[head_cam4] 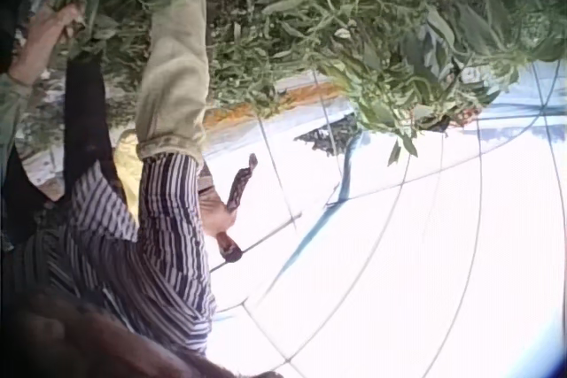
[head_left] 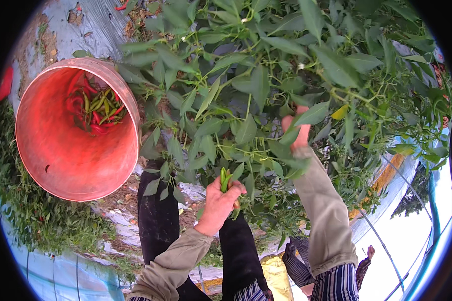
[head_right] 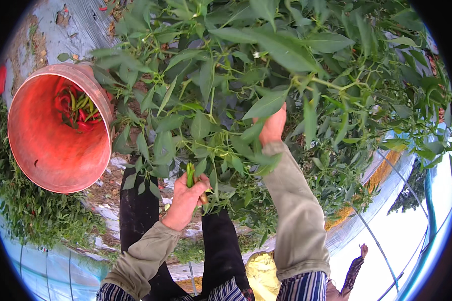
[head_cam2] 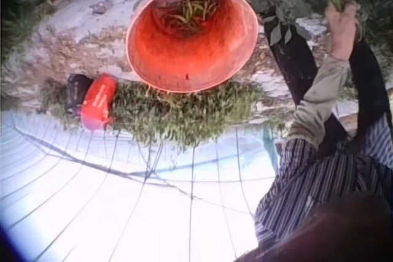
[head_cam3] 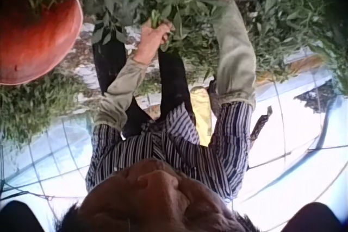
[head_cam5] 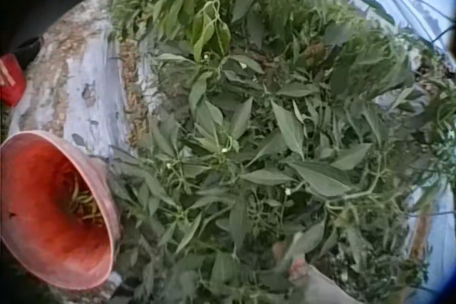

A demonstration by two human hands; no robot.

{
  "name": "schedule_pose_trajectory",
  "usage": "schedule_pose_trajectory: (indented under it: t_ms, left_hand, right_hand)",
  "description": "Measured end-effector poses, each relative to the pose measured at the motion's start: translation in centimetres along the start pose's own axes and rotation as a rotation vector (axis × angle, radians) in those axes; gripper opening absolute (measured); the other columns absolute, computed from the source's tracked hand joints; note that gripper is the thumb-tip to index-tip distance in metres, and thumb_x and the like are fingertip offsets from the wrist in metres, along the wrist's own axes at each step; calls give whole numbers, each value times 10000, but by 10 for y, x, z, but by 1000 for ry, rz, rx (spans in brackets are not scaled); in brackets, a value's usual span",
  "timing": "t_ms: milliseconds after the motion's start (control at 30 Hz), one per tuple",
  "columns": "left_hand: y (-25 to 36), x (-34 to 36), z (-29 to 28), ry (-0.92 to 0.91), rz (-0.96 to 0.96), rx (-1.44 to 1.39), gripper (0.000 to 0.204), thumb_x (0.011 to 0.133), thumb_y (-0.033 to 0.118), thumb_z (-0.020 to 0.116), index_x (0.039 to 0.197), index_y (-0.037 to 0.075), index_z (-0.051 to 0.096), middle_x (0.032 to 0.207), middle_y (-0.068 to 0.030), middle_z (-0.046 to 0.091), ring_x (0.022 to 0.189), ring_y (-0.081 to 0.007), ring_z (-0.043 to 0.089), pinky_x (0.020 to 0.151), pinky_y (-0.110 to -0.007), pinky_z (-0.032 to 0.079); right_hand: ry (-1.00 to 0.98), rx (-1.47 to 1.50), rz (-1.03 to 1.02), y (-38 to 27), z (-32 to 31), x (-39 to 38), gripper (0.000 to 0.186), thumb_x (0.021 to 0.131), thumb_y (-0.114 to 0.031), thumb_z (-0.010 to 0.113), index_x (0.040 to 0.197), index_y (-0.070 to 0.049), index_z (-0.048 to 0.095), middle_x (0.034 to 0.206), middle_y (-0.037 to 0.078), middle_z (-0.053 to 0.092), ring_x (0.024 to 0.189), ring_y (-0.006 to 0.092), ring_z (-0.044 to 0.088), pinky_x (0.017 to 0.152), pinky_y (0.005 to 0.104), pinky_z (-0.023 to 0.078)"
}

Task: The person harvests chili peppers by plucking them from the plants by hand and placing them into a bucket.

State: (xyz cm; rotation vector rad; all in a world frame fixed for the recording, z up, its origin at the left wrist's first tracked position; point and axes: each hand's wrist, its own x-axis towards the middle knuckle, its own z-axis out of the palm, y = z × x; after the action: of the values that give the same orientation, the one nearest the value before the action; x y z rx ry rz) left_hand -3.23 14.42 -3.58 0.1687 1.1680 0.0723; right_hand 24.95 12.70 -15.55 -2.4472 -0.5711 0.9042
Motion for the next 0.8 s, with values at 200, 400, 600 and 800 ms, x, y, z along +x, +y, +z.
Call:
schedule_pose_trajectory:
  t_ms: [200,400,600,800]
  left_hand:
    - [3,-1,-12,63,-6,15,145,866,131,619,932,40,527,825,-66,667,518,-53,493,441,-209,381]
    - [15,-2,-14,4,-4,36,107,872,157,612,895,71,552,856,-60,688,523,-40,499,459,-188,375]
    - [22,-3,-21,21,-36,-23,128,861,169,631,896,64,567,878,-79,694,524,-47,513,452,-190,367]
    - [26,-2,-23,44,-55,-49,119,859,155,627,898,58,572,853,-83,679,531,-55,519,449,-195,365]
  right_hand:
    - [-412,-116,-161,10,-7,-17,487,716,87,562,1181,-55,537,1084,99,629,1020,210,617,903,295,462]
    - [-219,982,307,3,-79,1,319,916,-148,479,1216,-84,565,1226,141,600,1017,290,612,878,429,504]
    - [-44,1343,404,36,-49,4,486,925,-264,399,1355,-51,478,1304,161,544,1223,332,496,1046,507,386]
    - [-260,1587,248,59,-43,-10,546,883,-314,484,1333,-4,469,1369,178,479,1268,406,434,1054,534,378]
